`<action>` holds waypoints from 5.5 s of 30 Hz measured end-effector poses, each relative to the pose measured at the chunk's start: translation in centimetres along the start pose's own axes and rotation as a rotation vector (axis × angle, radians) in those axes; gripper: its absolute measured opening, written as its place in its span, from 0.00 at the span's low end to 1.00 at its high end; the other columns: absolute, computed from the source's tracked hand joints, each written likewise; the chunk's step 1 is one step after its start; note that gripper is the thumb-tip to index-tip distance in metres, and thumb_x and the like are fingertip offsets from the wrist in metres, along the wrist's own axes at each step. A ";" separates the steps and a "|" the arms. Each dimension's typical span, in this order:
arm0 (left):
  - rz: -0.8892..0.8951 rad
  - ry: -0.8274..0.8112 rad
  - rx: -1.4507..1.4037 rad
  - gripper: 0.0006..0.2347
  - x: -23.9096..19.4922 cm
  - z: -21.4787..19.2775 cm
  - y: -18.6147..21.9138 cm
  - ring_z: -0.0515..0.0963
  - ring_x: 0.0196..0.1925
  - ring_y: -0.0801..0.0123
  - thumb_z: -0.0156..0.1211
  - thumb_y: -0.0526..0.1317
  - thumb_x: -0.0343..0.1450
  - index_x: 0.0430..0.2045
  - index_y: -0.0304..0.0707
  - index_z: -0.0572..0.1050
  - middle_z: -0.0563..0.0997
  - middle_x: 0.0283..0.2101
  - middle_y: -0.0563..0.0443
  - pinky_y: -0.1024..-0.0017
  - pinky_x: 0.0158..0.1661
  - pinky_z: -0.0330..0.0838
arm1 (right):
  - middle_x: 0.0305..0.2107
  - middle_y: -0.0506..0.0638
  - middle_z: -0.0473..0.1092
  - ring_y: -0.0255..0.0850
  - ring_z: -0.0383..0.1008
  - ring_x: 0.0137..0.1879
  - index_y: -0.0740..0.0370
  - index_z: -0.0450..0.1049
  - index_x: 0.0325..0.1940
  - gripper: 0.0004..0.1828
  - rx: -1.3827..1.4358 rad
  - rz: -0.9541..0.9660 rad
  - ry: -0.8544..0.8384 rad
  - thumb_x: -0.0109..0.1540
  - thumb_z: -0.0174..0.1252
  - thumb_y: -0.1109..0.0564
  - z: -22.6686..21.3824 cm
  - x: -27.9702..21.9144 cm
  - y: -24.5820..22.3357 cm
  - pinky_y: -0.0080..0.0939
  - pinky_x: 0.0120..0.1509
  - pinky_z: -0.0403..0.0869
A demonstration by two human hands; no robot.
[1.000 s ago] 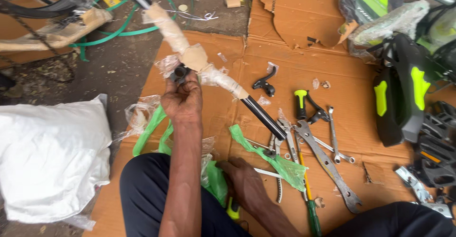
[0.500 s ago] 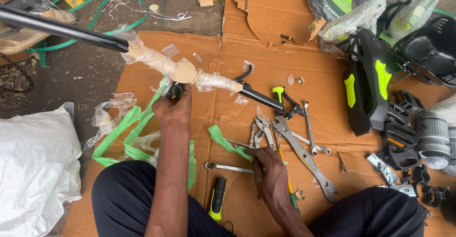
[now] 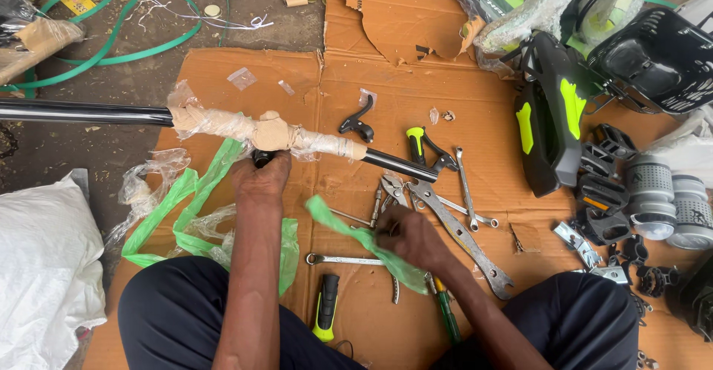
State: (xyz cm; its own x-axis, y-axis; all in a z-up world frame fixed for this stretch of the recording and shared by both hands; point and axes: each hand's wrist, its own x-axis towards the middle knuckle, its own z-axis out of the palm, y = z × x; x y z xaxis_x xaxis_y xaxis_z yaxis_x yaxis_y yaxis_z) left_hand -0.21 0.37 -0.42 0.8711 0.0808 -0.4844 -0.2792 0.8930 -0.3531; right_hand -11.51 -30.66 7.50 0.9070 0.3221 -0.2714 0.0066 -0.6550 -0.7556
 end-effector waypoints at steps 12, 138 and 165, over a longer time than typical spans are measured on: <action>0.044 0.036 -0.010 0.08 -1.1 1.0 0.3 0.84 0.39 0.52 0.51 0.32 0.75 0.42 0.27 0.77 0.83 0.40 0.39 0.55 0.42 0.83 | 0.28 0.54 0.69 0.43 0.65 0.32 0.61 0.79 0.39 0.10 0.580 0.285 0.197 0.64 0.59 0.52 -5.3 -4.2 5.1 0.47 0.40 0.69; 0.032 -0.301 0.838 0.11 -8.6 1.5 -12.2 0.74 0.29 0.75 0.54 0.42 0.77 0.43 0.32 0.76 0.77 0.30 0.51 0.76 0.31 0.72 | 0.44 0.51 0.68 0.36 0.67 0.43 0.64 0.57 0.73 0.45 0.942 -0.500 0.619 0.66 0.53 0.29 -2.9 2.2 -0.8 0.37 0.43 0.67; 0.013 -0.073 0.855 0.26 -8.5 5.4 -15.5 0.59 0.15 0.82 0.50 0.64 0.70 0.29 0.35 0.74 0.63 0.15 0.62 0.82 0.19 0.58 | 0.67 0.59 0.62 0.46 0.63 0.72 0.68 0.50 0.79 0.53 0.756 -0.486 0.512 0.63 0.55 0.28 -1.6 2.0 -3.0 0.47 0.76 0.60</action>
State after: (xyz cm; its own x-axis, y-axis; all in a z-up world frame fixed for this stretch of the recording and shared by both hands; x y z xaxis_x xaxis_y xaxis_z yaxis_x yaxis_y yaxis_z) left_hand -1.10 -11.74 13.53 0.9021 0.0950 -0.4210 0.0861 0.9163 0.3913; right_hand -9.03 -29.15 10.12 0.9488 -0.0086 0.3157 0.3142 0.1257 -0.9410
